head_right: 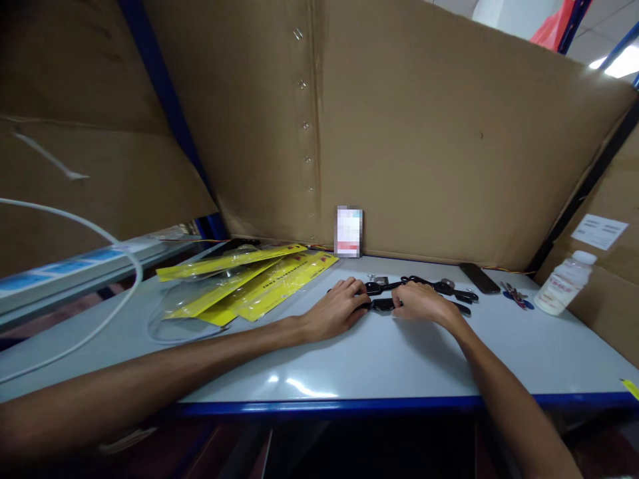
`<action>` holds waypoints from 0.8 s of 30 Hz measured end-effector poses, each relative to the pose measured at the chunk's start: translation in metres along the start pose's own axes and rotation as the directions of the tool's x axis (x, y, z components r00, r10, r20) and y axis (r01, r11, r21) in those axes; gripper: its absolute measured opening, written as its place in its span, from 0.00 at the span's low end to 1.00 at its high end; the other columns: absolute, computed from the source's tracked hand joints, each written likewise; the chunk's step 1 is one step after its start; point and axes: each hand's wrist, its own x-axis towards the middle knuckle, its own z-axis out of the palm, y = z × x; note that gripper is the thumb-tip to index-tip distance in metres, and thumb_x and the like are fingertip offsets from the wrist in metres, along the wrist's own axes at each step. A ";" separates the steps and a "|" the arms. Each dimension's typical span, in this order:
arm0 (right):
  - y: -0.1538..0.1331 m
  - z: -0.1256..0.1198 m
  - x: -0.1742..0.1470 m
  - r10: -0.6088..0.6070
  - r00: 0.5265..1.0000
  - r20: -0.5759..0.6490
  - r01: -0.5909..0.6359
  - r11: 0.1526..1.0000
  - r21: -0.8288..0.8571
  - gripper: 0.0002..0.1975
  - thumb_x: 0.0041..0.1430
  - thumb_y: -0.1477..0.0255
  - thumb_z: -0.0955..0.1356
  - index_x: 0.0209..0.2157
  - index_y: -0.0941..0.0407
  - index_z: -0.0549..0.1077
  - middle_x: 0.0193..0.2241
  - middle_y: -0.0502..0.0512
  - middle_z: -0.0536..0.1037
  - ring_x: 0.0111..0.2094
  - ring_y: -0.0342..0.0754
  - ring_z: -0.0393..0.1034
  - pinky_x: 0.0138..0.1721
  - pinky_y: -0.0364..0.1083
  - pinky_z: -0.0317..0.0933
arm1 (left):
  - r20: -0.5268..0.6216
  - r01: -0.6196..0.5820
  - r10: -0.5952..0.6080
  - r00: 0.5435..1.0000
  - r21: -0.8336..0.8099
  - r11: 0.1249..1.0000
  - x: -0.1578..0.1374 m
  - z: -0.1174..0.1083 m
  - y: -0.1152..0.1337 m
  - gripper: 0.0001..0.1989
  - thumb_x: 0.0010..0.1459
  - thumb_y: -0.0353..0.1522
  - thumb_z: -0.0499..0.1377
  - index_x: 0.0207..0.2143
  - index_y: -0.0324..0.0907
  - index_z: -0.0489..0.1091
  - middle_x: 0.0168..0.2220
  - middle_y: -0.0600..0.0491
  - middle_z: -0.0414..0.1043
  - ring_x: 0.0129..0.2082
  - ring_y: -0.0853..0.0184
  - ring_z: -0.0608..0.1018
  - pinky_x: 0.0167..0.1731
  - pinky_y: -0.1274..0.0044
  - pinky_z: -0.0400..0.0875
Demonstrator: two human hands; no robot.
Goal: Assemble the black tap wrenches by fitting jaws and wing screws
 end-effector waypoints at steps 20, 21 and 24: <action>0.002 0.012 0.016 -0.202 0.966 -0.164 0.235 0.947 0.220 0.06 0.61 0.70 0.69 0.40 0.55 0.73 0.29 0.50 0.75 0.31 0.46 0.66 0.32 0.42 0.51 | 0.031 0.054 -0.052 0.998 -0.066 0.996 -0.003 -0.003 0.001 0.09 0.61 0.23 0.50 0.42 0.43 0.58 0.42 0.47 0.73 0.40 0.57 0.76 0.38 0.68 0.69; 0.003 0.013 0.018 -0.229 0.964 -0.136 0.256 0.936 0.240 0.03 0.61 0.71 0.69 0.37 0.56 0.73 0.27 0.49 0.74 0.30 0.45 0.66 0.32 0.42 0.51 | 0.032 0.043 -0.041 0.999 -0.062 0.997 -0.003 -0.003 0.001 0.09 0.60 0.23 0.51 0.42 0.43 0.58 0.41 0.47 0.73 0.40 0.57 0.76 0.38 0.68 0.69; 0.009 0.015 0.021 -0.270 0.958 -0.094 0.286 0.906 0.312 0.06 0.61 0.72 0.67 0.30 0.56 0.72 0.22 0.46 0.71 0.26 0.42 0.64 0.30 0.42 0.51 | 0.018 0.035 -0.034 0.999 -0.082 0.996 -0.003 -0.002 0.001 0.09 0.60 0.23 0.50 0.42 0.42 0.59 0.41 0.47 0.72 0.40 0.58 0.75 0.39 0.68 0.70</action>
